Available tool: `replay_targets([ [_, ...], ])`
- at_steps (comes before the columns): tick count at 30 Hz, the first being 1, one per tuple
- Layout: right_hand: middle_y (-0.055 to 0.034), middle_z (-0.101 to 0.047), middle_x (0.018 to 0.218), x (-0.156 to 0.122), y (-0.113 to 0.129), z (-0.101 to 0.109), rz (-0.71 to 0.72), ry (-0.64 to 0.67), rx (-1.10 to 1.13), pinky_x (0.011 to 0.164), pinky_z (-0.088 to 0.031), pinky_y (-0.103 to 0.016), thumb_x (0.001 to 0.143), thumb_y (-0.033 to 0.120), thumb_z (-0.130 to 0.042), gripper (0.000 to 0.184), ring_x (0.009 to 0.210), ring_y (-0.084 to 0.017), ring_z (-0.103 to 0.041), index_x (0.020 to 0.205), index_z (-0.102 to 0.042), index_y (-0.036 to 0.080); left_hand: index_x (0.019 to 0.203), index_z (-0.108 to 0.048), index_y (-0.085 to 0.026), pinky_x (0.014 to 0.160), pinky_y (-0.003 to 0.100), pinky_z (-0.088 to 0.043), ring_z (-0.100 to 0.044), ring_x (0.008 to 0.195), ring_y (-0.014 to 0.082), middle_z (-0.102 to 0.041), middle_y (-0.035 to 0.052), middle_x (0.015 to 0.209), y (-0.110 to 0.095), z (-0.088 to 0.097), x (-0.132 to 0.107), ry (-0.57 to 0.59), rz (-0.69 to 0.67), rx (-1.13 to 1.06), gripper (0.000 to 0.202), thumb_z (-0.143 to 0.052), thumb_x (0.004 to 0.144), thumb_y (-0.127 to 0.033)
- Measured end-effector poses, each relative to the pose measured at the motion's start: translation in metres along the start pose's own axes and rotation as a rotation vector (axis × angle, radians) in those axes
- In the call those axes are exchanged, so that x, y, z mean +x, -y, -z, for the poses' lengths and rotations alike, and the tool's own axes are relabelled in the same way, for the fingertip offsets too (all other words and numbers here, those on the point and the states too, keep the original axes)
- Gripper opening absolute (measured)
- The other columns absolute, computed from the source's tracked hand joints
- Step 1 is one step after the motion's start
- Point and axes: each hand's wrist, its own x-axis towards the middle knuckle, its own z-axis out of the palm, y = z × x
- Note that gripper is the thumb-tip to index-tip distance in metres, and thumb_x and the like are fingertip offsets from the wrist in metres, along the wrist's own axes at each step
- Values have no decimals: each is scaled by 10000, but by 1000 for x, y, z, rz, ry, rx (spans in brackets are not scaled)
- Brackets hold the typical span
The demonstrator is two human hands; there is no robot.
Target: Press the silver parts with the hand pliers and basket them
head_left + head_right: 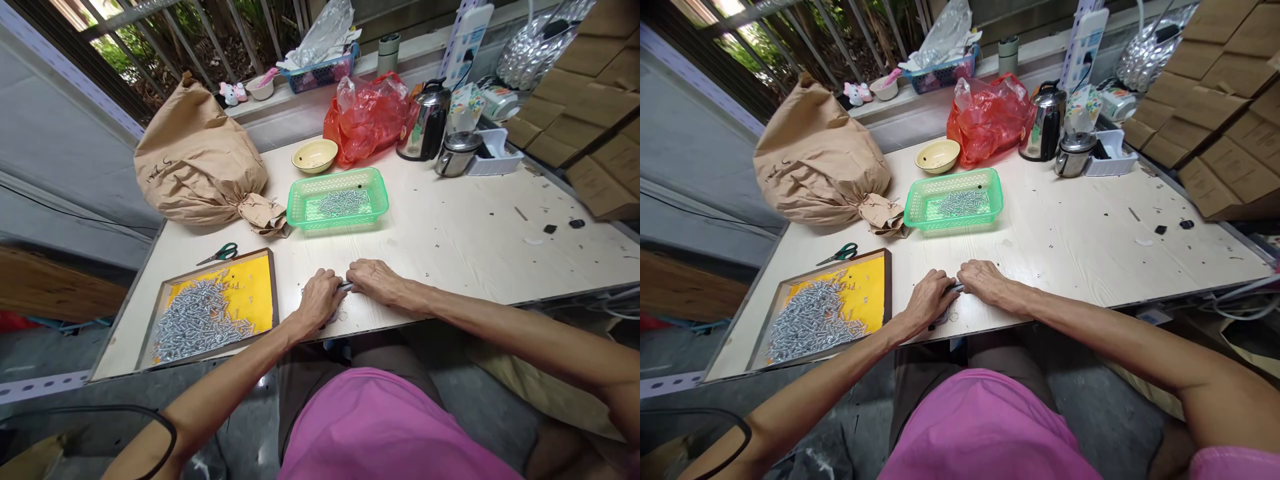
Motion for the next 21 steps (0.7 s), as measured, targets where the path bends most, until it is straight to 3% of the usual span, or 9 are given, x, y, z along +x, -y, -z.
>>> replay_targets([
  [4, -106, -616, 982, 1, -3, 4, -25, -36, -48, 724, -380, -290, 873, 247, -565, 147, 933, -221, -540, 950, -634, 143, 1009, -600, -173, 812, 364, -476, -528, 977, 242, -592, 88, 966, -1, -2, -4, -40, 23, -6, 201, -529, 885, -314],
  [7, -116, -601, 989, 3, -13, 9, -16, -23, -51, 708, -387, -292, 772, 420, -683, 346, 962, -253, -525, 972, -642, 140, 1182, -522, -169, 935, 430, -453, -493, 1149, 263, -559, 126, 1196, -6, -13, -16, -158, -5, -22, 309, -509, 896, -286],
  [9, -104, -601, 938, 4, -21, 11, 25, 22, -13, 681, -381, -282, 802, 488, -629, 360, 901, -232, -545, 933, -653, 153, 1236, -491, -156, 1025, 458, -399, -416, 1279, 271, -499, 147, 1324, -14, -25, -25, -223, -74, -49, 329, -460, 915, -224],
  [12, -88, -605, 935, 9, -28, 8, 21, -21, -8, 671, -364, -270, 901, 349, -511, 230, 839, -191, -560, 917, -647, 164, 1254, -493, -145, 1079, 465, -355, -320, 1367, 278, -476, 152, 1376, -29, -42, -34, -256, -179, -112, 337, -430, 929, -211],
  [14, -90, -611, 949, 14, -30, 6, -15, -87, -58, 689, -356, -274, 899, 259, -505, 168, 848, -191, -558, 905, -638, 157, 1235, -513, -153, 1086, 464, -350, -348, 1356, 268, -514, 141, 1347, -38, -49, -36, -257, -203, -166, 321, -423, 940, -241],
  [17, -86, -627, 930, 26, -33, 7, -16, -128, -101, 712, -347, -279, 896, 248, -516, 148, 853, -191, -550, 885, -631, 154, 1196, -540, -166, 1093, 466, -338, -424, 1310, 242, -570, 124, 1286, -45, -54, -39, -251, -206, -235, 298, -390, 956, -258],
  [21, -97, -630, 940, 41, -21, 15, -38, -120, -179, 708, -330, -305, 885, 209, -517, 146, 857, -208, -537, 945, -638, 152, 1198, -533, -170, 1099, 479, -319, -391, 1332, 238, -558, 128, 1294, -43, -54, -38, -262, -205, -279, 297, -379, 956, -250],
])
